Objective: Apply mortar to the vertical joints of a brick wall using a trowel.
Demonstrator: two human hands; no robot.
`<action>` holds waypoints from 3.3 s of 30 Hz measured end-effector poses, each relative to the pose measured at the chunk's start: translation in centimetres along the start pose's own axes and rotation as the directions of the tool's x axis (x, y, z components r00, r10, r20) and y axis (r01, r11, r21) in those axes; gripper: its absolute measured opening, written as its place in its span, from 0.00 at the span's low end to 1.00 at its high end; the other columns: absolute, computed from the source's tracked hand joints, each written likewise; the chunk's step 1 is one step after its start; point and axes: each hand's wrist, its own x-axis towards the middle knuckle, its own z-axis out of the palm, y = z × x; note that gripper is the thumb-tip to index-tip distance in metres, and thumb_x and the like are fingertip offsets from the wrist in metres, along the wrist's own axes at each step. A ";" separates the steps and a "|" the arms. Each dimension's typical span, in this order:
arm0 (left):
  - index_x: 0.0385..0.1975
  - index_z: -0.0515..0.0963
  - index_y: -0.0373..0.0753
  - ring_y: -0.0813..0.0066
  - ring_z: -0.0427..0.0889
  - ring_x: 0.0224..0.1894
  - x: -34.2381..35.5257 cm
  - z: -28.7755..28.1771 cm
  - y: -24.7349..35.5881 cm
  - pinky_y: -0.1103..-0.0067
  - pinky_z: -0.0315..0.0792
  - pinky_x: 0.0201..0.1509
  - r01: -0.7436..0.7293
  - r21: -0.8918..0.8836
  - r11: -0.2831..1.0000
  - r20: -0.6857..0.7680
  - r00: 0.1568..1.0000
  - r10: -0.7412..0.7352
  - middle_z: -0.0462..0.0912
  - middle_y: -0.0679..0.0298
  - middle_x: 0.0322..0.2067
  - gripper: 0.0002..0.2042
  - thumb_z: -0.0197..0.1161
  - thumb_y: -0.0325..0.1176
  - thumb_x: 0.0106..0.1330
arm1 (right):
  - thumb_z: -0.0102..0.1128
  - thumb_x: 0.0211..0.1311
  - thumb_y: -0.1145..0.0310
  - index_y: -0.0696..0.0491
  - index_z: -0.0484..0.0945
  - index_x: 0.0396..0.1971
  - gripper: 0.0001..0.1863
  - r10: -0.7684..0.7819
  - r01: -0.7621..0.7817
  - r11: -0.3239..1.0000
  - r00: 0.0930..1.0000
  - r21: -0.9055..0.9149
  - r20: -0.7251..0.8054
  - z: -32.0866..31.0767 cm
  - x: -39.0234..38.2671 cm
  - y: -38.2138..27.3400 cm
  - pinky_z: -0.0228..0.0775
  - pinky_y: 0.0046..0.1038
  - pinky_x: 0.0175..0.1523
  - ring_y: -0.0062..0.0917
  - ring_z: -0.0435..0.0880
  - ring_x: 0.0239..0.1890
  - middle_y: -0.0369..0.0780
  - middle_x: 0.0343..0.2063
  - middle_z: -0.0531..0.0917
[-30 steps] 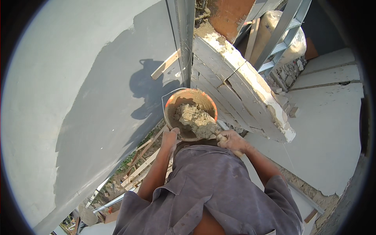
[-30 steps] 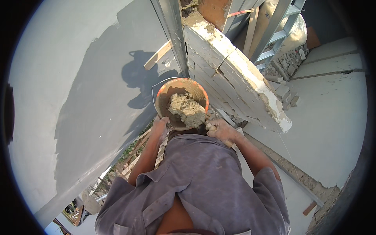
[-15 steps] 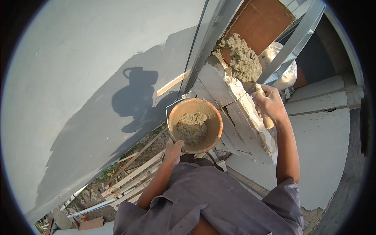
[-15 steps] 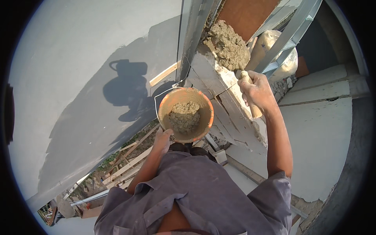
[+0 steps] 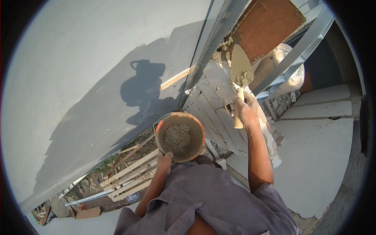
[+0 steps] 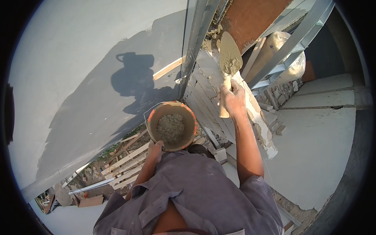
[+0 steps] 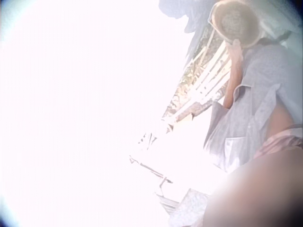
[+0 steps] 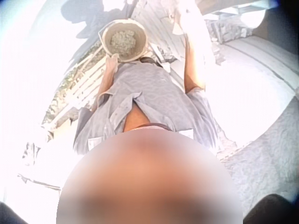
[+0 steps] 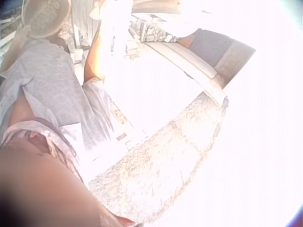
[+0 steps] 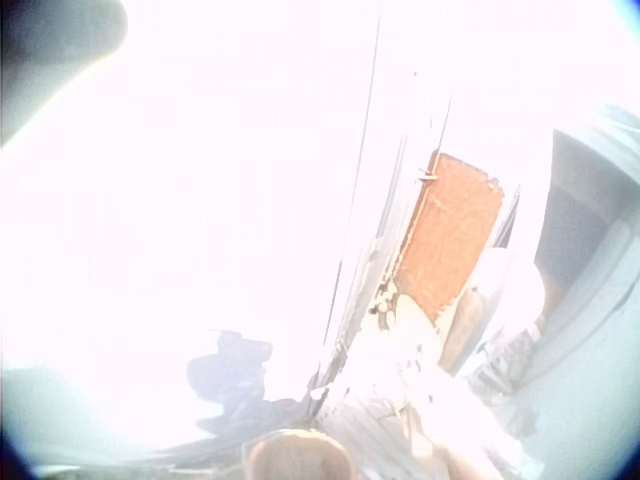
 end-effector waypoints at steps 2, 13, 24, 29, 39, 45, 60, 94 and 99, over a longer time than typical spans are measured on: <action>0.48 0.69 0.29 0.71 0.76 0.41 -0.5 0.1 -0.3 0.78 0.71 0.43 -0.048 -0.020 0.999 -0.009 0.999 0.048 0.76 0.58 0.41 0.20 0.56 0.23 0.53 | 0.55 0.61 0.69 0.62 0.72 0.37 0.11 0.099 -0.101 0.972 0.995 0.212 0.021 0.9 0.9 0.1 0.71 0.25 0.20 0.25 0.76 0.19 0.43 0.23 0.76; 0.49 0.67 0.33 0.64 0.77 0.43 -2.7 0.6 -0.3 0.68 0.76 0.45 0.278 -0.242 0.930 0.140 0.958 -0.250 0.75 0.57 0.42 0.17 0.50 0.23 0.59 | 0.56 0.61 0.73 0.61 0.74 0.38 0.08 0.012 -0.014 0.999 0.999 0.035 0.048 1.1 -3.1 0.3 0.69 0.21 0.19 0.18 0.75 0.18 0.36 0.22 0.75; 0.50 0.71 0.29 0.63 0.79 0.34 -5.7 3.8 5.2 0.74 0.71 0.43 -0.352 0.569 0.743 0.084 0.924 0.373 0.79 0.50 0.31 0.23 0.52 0.23 0.50 | 0.54 0.50 0.74 0.65 0.74 0.41 0.17 0.126 0.464 0.454 0.812 -0.760 0.570 5.4 -10.2 15.0 0.76 0.41 0.43 0.45 0.82 0.40 0.53 0.35 0.81; 0.52 0.70 0.30 0.53 0.80 0.41 -6.8 1.3 7.0 0.73 0.71 0.48 -0.417 0.630 0.656 0.073 0.872 0.484 0.80 0.46 0.39 0.24 0.52 0.22 0.51 | 0.57 0.49 0.74 0.64 0.75 0.37 0.14 0.065 0.671 0.387 0.664 -0.632 0.745 4.6 -9.3 7.0 0.77 0.40 0.42 0.42 0.83 0.39 0.53 0.37 0.81; 0.60 0.63 0.25 0.66 0.72 0.59 -10.7 -1.1 12.1 0.80 0.65 0.58 -0.699 0.573 0.428 0.232 0.639 0.733 0.67 0.47 0.62 0.30 0.51 0.21 0.51 | 0.59 0.53 0.71 0.63 0.78 0.35 0.12 0.352 0.165 0.833 0.577 -0.528 0.737 5.2 -6.7 7.7 0.70 0.27 0.22 0.23 0.78 0.16 0.40 0.17 0.78; 0.57 0.66 0.26 0.71 0.76 0.51 -11.0 -5.1 12.7 0.81 0.68 0.54 -0.612 0.512 0.603 0.275 0.781 0.560 0.76 0.54 0.51 0.28 0.50 0.20 0.51 | 0.56 0.60 0.75 0.61 0.76 0.39 0.09 0.193 -0.379 0.925 0.399 -0.031 0.896 9.9 -14.9 15.6 0.63 0.21 0.15 0.16 0.71 0.10 0.35 0.15 0.75; 0.59 0.56 0.43 0.51 0.74 0.53 -4.9 -3.5 10.2 0.45 0.74 0.48 -0.006 -0.041 0.999 0.369 0.929 0.021 0.67 0.54 0.52 0.30 0.46 0.19 0.51 | 0.58 0.60 0.75 0.60 0.74 0.48 0.16 0.141 -0.577 0.703 0.687 0.416 0.713 6.2 -22.2 12.6 0.59 0.18 0.15 0.14 0.68 0.13 0.34 0.18 0.72; 0.52 0.65 0.32 0.67 0.79 0.42 -4.1 -8.0 1.4 0.72 0.76 0.46 -0.167 0.165 0.972 0.000 0.986 0.169 0.76 0.57 0.43 0.23 0.50 0.20 0.52 | 0.59 0.53 0.72 0.62 0.77 0.38 0.13 0.079 0.440 0.668 0.760 -0.601 0.645 6.1 -13.5 12.8 0.75 0.35 0.37 0.37 0.82 0.32 0.47 0.25 0.80; 0.50 0.70 0.30 0.71 0.79 0.41 -7.5 -10.0 6.5 0.80 0.71 0.48 -0.352 0.504 0.789 0.096 0.930 0.354 0.79 0.57 0.39 0.23 0.53 0.22 0.50 | 0.52 0.54 0.73 0.63 0.75 0.37 0.12 0.076 0.528 0.531 0.750 -0.663 0.658 17.9 -20.6 15.7 0.75 0.40 0.45 0.43 0.82 0.40 0.49 0.35 0.80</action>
